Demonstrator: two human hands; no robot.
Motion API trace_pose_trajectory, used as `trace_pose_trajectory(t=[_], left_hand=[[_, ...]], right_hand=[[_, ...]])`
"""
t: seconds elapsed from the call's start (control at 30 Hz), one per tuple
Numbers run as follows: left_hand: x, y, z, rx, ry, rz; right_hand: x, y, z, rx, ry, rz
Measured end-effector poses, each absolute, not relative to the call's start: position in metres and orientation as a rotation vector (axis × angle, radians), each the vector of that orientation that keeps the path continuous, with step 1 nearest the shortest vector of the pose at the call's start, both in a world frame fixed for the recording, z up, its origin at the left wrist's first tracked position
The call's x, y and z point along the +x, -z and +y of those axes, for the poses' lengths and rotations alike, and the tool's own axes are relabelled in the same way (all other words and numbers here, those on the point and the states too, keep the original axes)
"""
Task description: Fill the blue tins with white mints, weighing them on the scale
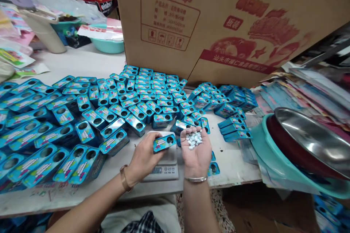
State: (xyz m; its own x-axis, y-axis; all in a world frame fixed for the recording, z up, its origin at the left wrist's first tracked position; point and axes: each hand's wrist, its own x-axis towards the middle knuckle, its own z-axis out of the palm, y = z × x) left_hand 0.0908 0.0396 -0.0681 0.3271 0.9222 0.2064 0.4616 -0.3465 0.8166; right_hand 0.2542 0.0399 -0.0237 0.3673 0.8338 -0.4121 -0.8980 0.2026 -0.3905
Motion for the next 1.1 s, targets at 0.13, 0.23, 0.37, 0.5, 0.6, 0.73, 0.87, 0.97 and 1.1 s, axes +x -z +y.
trace_pose_trajectory(t=[0.13,0.23,0.37,0.5,0.6,0.73,0.87,0.97,1.1], left_hand=[[0.085,0.058,0.035,1.766,-0.995,1.207],[0.078,0.026,0.04,1.976,-0.973,1.09],[0.077,-0.022,0.054,2.395,-0.702,0.955],[0.092,-0.046,0.064,2.805,-0.375,0.913],[0.106,-0.052,0.066,2.942,-0.152,0.881],[0.118,-0.057,0.065,3.005,0.077,0.909],[0.121,-0.056,0.067,3.009,0.165,0.957],[0.116,-0.054,0.067,2.936,0.114,0.942],[0.105,-0.05,0.063,2.768,-0.078,0.916]], right_hand=[[0.248,0.028,0.03,-0.689,-1.216,0.276],[0.241,0.031,0.023,-0.676,-1.268,0.337],[0.234,0.035,0.02,-0.62,-1.384,0.398],[0.229,0.038,0.023,-0.488,-1.44,0.45],[0.226,0.04,0.027,-0.382,-1.476,0.451],[0.226,0.041,0.029,-0.313,-1.499,0.456],[0.228,0.043,0.027,-0.326,-1.485,0.485],[0.229,0.044,0.025,-0.296,-1.49,0.497],[0.233,0.041,0.025,-0.298,-1.491,0.516]])
